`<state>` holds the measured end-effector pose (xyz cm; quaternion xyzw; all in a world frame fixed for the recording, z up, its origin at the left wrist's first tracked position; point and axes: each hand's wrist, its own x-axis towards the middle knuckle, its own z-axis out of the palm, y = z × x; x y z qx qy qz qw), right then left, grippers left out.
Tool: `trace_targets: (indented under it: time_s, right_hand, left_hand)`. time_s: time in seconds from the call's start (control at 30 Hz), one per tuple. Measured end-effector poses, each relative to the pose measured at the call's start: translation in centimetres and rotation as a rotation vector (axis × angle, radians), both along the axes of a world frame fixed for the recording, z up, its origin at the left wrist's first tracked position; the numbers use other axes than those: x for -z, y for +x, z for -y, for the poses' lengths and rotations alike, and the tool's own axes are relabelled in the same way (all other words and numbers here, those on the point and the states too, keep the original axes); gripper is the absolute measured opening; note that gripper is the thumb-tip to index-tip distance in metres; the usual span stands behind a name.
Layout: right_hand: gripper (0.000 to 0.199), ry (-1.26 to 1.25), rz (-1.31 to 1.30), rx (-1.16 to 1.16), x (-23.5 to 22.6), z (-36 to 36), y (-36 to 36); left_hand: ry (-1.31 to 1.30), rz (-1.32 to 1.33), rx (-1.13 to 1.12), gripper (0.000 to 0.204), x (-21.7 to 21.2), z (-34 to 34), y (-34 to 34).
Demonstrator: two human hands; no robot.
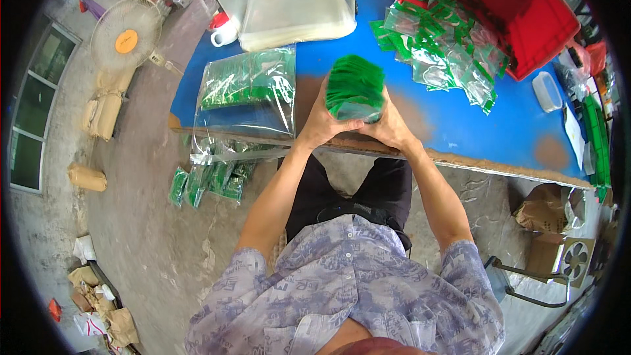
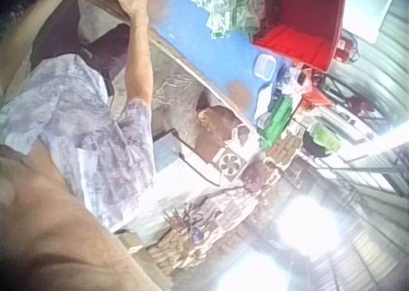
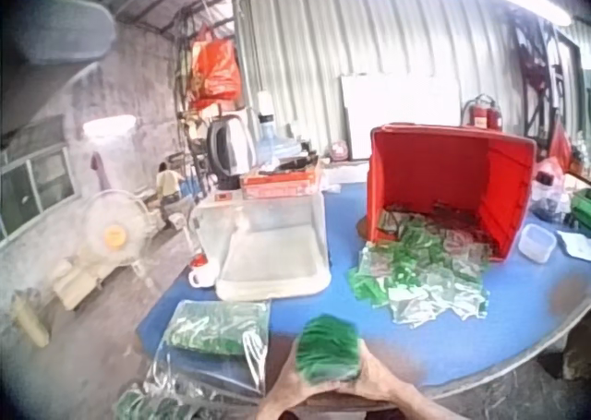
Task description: The person gathers and counts small packets from the table into a stack by hand and inserts the stack into a clear plastic bag.
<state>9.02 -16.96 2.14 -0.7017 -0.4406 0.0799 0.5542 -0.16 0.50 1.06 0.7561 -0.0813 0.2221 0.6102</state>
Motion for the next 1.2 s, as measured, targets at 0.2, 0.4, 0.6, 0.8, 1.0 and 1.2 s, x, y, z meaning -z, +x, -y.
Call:
trace_targets:
  time_s: [0.2, 0.4, 0.6, 0.8, 1.0, 1.2]
  right_hand:
    - [0.091, -0.087, -0.086, 0.000, -0.6, 0.7, 0.4]
    - [0.094, -0.202, -0.069, 0.043, -0.3, 0.5, -0.4]
    - [0.098, -0.123, 0.244, 0.013, 1.4, 1.7, 0.8]
    - [0.108, -0.215, 0.180, 0.010, 2.1, 2.0, 1.0]
    - [0.090, -0.349, -0.014, 0.028, -3.7, 2.9, -3.6]
    - [0.118, -0.221, -1.119, -0.172, -3.7, 3.4, -4.9]
  left_hand:
    - [-0.413, -0.105, 0.114, 0.119, -1.5, 1.0, -0.5]
    - [-0.213, -0.139, 0.080, 0.116, 2.0, -0.6, -0.6]
    - [-0.023, -0.040, 0.006, 0.102, 2.2, 0.2, 0.4]
    - [0.049, 0.011, 0.038, 0.084, 0.6, 0.5, -0.5]
    - [-0.308, -0.213, 0.207, 0.071, -0.9, 1.1, -3.5]
    - [-0.854, -0.256, 0.181, 0.088, -0.3, 2.2, -6.2]
